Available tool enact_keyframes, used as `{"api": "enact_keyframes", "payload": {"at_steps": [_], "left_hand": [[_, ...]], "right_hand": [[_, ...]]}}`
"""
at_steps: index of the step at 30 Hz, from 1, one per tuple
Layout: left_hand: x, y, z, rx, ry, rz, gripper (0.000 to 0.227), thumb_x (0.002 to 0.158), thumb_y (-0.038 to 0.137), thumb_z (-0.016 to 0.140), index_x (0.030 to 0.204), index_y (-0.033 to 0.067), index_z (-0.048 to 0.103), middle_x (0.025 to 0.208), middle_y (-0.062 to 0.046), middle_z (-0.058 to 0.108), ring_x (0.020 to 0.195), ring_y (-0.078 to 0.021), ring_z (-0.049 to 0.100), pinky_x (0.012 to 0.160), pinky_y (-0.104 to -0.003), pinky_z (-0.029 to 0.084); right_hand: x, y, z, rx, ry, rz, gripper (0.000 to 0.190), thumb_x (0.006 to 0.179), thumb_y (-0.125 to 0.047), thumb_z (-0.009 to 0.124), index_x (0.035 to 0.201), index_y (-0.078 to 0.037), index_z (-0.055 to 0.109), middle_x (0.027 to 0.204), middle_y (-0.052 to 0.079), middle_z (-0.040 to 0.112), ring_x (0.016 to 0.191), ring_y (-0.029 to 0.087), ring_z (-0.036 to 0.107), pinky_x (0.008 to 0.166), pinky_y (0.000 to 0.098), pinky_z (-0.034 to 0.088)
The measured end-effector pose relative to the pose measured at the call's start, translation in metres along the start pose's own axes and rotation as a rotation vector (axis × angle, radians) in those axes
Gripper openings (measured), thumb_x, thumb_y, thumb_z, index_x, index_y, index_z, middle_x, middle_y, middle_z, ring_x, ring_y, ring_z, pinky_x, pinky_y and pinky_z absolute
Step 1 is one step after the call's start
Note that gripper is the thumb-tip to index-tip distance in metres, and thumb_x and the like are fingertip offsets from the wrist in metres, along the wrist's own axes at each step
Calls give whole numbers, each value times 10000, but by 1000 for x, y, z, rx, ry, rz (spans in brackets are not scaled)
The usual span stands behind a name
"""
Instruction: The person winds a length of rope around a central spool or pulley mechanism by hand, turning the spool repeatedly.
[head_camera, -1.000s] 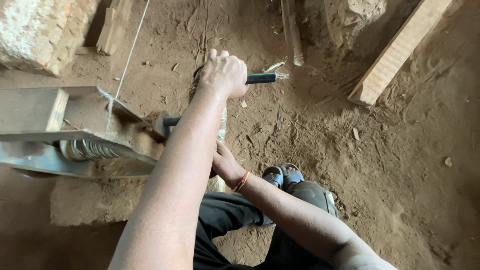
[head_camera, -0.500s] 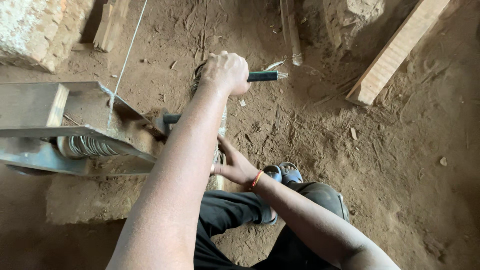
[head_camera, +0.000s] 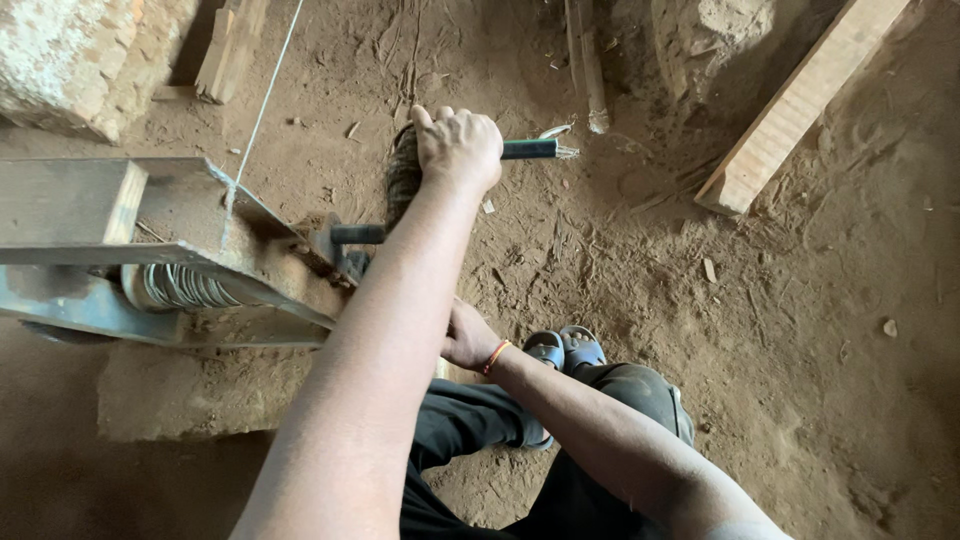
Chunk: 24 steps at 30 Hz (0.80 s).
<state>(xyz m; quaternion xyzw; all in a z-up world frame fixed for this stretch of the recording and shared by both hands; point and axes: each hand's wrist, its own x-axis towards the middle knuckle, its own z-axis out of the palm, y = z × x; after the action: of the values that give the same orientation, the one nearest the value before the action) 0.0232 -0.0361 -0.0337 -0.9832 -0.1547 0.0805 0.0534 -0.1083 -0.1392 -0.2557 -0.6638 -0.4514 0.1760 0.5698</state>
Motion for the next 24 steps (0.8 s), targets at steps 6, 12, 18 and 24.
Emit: {"api": "enact_keyframes", "payload": {"at_steps": [6,12,18,24], "left_hand": [[21,5,15,40,61,-80,157,952,220,700,1056,105,724,1034,-86,730,1046,-247,627,1004,-433,390],[36,1,24,-31,59,-34,137,988,210,663,1050,103,723,1004,-76,731,1029,-233,629,978,-434,389],[52,-2,24,-54,-74,-19,135,977,188,672,1065,92,705,984,-70,710,941,-222,635,962,-433,408],[69,-4,26,-51,-203,3,160,941,136,673,1086,74,698,926,-67,664,829,-210,621,1034,-488,389]], "right_hand": [[1,-16,5,105,33,24,430,902,-240,698,1267,-18,648,1256,211,714,1191,349,685,1026,422,522],[4,-36,5,34,64,87,407,903,-241,688,1239,-12,667,1216,230,723,1148,368,702,972,423,550],[13,-50,5,-46,107,65,417,899,-248,683,1211,27,651,1185,265,697,1100,416,674,929,449,540],[16,-49,5,-114,92,96,407,940,-302,662,1195,15,675,1200,262,707,1106,426,676,924,457,545]]}}
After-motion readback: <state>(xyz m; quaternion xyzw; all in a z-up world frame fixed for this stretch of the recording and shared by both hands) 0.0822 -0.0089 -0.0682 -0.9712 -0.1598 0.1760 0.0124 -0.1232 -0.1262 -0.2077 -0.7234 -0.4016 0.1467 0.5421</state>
